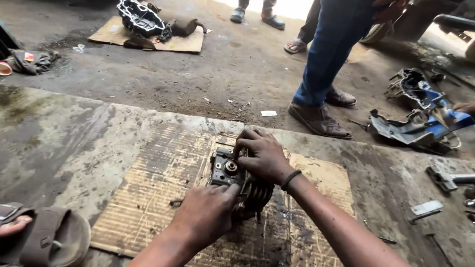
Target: Cleaning and inspecting a small engine cylinder block using manual tools in an auto repair shop.
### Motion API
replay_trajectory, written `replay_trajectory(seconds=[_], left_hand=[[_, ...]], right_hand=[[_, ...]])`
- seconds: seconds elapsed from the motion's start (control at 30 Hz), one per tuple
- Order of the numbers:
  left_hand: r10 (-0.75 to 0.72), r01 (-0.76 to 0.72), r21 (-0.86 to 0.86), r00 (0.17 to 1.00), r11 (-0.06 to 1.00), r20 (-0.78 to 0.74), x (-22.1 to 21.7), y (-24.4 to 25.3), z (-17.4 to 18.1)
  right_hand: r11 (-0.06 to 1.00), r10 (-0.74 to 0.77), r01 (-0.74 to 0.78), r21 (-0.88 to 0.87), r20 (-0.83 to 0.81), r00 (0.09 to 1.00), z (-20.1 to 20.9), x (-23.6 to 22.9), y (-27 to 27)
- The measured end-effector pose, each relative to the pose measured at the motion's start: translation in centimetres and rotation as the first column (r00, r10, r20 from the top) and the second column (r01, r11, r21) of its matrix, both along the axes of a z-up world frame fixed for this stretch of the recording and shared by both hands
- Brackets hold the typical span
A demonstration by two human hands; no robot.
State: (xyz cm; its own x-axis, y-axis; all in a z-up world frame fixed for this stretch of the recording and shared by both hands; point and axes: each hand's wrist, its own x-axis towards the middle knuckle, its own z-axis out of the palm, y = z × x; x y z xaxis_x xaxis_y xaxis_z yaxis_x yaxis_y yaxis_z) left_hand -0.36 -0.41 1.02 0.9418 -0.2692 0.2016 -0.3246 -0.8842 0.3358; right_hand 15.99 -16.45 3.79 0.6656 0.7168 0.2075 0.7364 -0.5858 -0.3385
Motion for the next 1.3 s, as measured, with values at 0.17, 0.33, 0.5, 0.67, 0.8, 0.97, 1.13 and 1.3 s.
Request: replay_trajectory(seconds=[0.17, 0.33, 0.5, 0.67, 0.8, 0.97, 1.13, 1.3], left_hand=[[-0.080, 0.073, 0.054, 0.987, 0.996, 0.142, 0.5, 0.6, 0.9], [0.002, 0.006, 0.053, 0.990, 0.999, -0.141, 0.4, 0.4, 2.3], [0.021, -0.020, 0.009, 0.994, 1.000, -0.103, 0.2, 0.4, 1.4], [-0.081, 0.077, 0.037, 0.989, 0.996, 0.127, 0.6, 0.4, 0.6], [-0.207, 0.216, 0.299, 0.976, 0.930, -0.059, 0.5, 0.7, 1.8], [-0.424, 0.319, 0.512, 0.900, 0.798, 0.101, 1.3, 1.6, 0.5], [-0.358, 0.253, 0.380, 0.903, 0.890, 0.238, 2.6, 1.7, -2.3], [-0.243, 0.144, 0.383, 0.944, 0.913, 0.224, 1.8, 0.1, -1.4]], right_hand=[[0.992, 0.070, -0.080, 0.096, 0.096, 0.993, -1.2, 1.7, 0.6], [1.000, -0.015, 0.016, -0.013, 0.043, 0.999, -0.6, 1.2, 0.1], [0.998, -0.047, 0.045, -0.039, -0.050, 0.998, 0.0, 0.4, 0.5], [0.999, -0.026, 0.024, -0.042, -0.037, 0.999, -0.1, 0.3, 0.1], [0.999, -0.045, 0.045, -0.022, -0.039, 0.998, -0.7, 0.7, 0.3], [0.999, -0.042, 0.041, -0.026, -0.032, 0.999, -0.3, 0.4, 0.1], [0.995, -0.075, 0.074, -0.067, -0.001, 0.997, -1.3, 1.4, -0.4], [0.997, -0.028, 0.030, -0.065, 0.032, 0.999, -1.5, 1.4, -0.6]])
